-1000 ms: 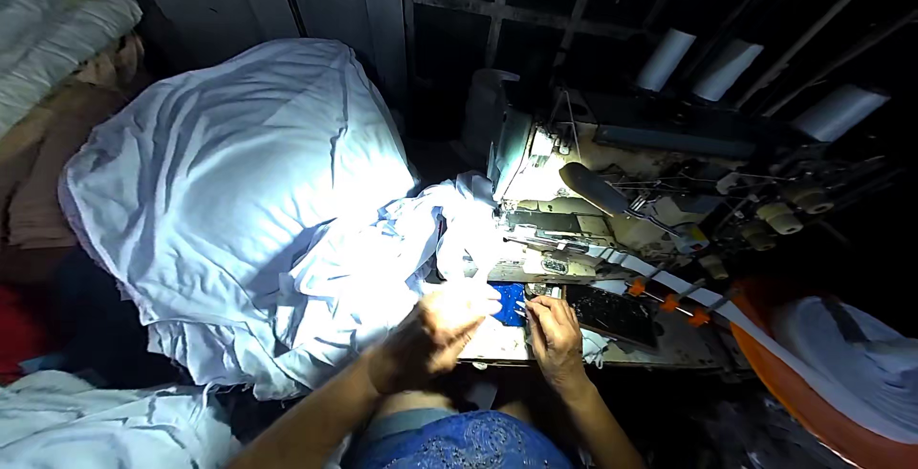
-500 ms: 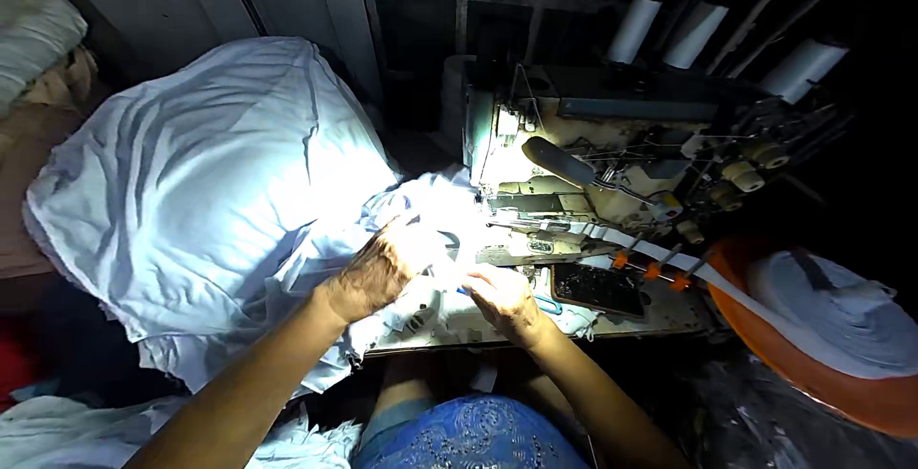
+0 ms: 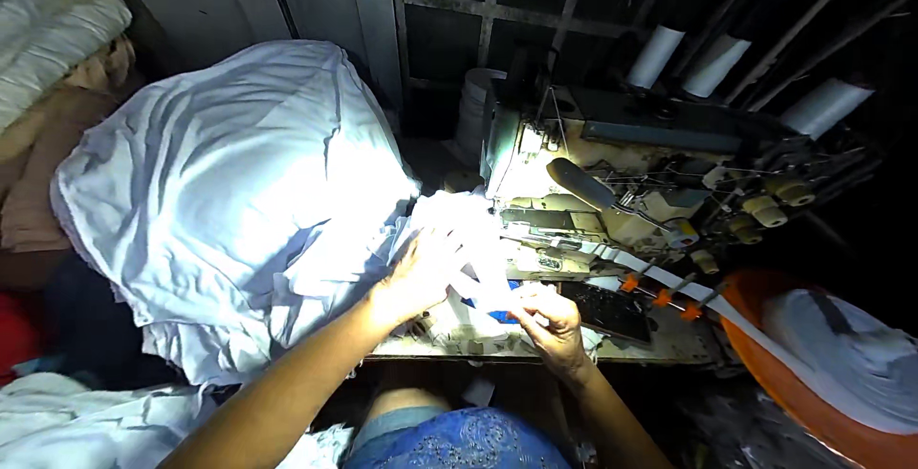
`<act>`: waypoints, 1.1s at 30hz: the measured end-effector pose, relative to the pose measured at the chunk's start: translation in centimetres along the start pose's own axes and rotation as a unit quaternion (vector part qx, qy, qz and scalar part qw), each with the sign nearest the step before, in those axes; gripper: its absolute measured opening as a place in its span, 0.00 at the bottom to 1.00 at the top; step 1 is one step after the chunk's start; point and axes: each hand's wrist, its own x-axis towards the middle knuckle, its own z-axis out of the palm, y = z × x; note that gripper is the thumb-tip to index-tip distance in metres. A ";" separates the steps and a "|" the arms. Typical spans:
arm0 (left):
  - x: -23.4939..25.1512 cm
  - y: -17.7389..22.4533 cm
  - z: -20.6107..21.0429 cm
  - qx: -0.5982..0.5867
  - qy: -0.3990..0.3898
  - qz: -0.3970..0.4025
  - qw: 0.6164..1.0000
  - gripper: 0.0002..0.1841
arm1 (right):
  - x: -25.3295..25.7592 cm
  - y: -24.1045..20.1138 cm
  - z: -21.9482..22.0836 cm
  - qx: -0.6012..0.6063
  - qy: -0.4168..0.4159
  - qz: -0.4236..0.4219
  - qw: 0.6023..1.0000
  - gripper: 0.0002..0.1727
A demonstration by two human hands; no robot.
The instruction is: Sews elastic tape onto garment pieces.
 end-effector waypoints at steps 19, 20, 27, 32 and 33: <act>5.1 -4.9 0.2 -0.046 -0.013 -0.007 0.999 0.13 | 0.6 3.0 3.3 0.006 0.090 0.063 0.994 0.07; 5.1 -5.7 1.2 -0.067 0.045 0.018 0.997 0.12 | 1.0 3.1 3.4 0.008 0.096 0.069 0.993 0.07; 2.6 -1.2 -1.7 -0.120 -0.047 0.080 0.988 0.18 | 3.2 4.5 3.6 0.039 0.114 0.083 0.989 0.05; 2.5 0.0 -0.3 0.010 0.105 0.145 0.984 0.12 | 2.2 5.6 3.5 0.018 0.111 0.032 0.993 0.05; 2.0 0.1 -0.2 0.025 0.129 0.143 0.981 0.13 | 1.9 5.8 3.5 0.004 0.117 0.014 0.993 0.06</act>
